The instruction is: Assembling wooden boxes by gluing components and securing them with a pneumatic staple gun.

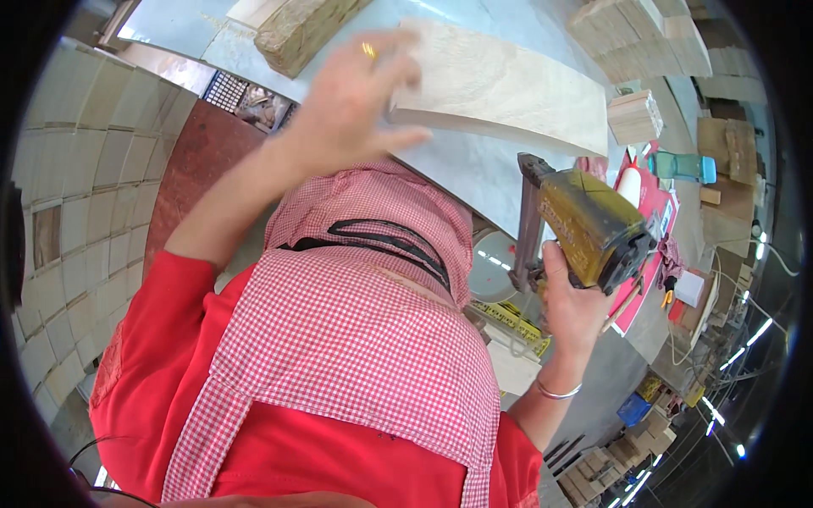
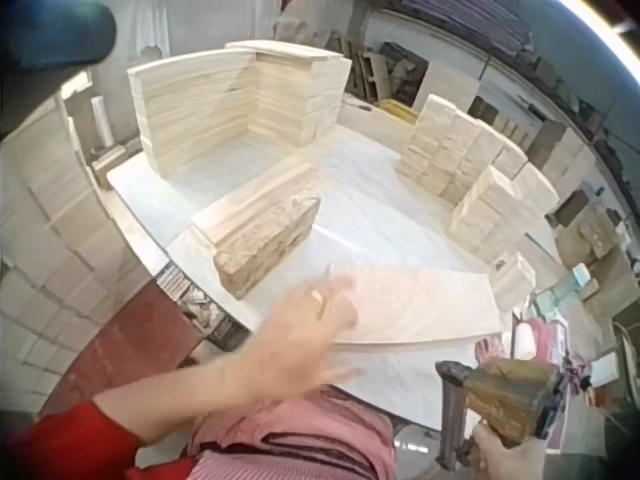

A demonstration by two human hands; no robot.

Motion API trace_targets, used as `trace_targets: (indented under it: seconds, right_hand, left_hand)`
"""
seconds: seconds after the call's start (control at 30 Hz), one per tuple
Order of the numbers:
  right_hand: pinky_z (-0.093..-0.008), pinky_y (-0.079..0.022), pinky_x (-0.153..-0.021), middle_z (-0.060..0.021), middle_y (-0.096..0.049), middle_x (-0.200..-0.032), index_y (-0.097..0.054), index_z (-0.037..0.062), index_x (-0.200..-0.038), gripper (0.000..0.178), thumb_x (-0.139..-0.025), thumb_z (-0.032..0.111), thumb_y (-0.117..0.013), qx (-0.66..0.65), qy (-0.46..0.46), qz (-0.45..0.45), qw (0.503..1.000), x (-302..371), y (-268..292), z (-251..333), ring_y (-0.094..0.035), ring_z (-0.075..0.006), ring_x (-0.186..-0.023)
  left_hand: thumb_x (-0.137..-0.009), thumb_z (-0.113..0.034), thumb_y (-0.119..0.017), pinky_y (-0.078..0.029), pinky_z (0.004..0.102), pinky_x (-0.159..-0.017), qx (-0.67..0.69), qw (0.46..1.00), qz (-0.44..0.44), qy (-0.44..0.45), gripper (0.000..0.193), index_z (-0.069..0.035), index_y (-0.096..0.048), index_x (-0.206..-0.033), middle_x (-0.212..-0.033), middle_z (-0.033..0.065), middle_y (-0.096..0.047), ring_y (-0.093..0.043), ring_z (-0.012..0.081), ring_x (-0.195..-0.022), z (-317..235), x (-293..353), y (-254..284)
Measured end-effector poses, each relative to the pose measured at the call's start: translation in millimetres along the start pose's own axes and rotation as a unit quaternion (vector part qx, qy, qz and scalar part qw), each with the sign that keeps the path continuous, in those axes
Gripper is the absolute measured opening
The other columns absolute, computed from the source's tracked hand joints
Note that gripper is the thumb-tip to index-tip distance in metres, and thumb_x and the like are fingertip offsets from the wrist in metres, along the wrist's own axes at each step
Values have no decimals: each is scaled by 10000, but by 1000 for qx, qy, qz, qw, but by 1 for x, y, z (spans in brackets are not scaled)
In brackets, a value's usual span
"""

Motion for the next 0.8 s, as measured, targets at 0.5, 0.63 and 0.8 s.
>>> trace_targets:
  seconds: [0.5,0.63,0.8]
  right_hand:
    - [-230,-418,-468,-22,-630,-775,-612,-31,-1092,272,-890,112,-725,-66,142,-114,981,20,-30,-30,-534,-71,-540]
    - [-248,-427,-471,-33,-616,-721,-592,-23,-1080,265,-894,117,-719,-138,41,-115,983,15,-14,-32,-541,-97,-519]
    - [-265,-411,-441,-49,-554,-602,-560,-8,-1003,221,-921,149,-691,-252,-7,-152,956,18,14,-51,-511,-128,-457]
  left_hand:
    - [-758,-208,-752,-565,365,-813,541,685,431,229,430,88,-638,-1049,-982,196,-708,-702,258,-921,-119,33,-126]
    - [-765,-213,-749,-565,348,-812,530,742,384,146,433,98,-640,-1045,-965,211,-708,-703,272,-921,-120,18,-126]
    - [-782,-339,-768,-530,342,-867,498,718,454,174,630,107,-567,-1179,-1086,258,-661,-661,303,-1015,-110,46,-168]
Point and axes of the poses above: each hand's wrist, its own x-axis away from the middle knuckle, its own y-axis out of the back of the hand, z = x × y, the point moved 8 cm from there along -x, towards the middle knuckle
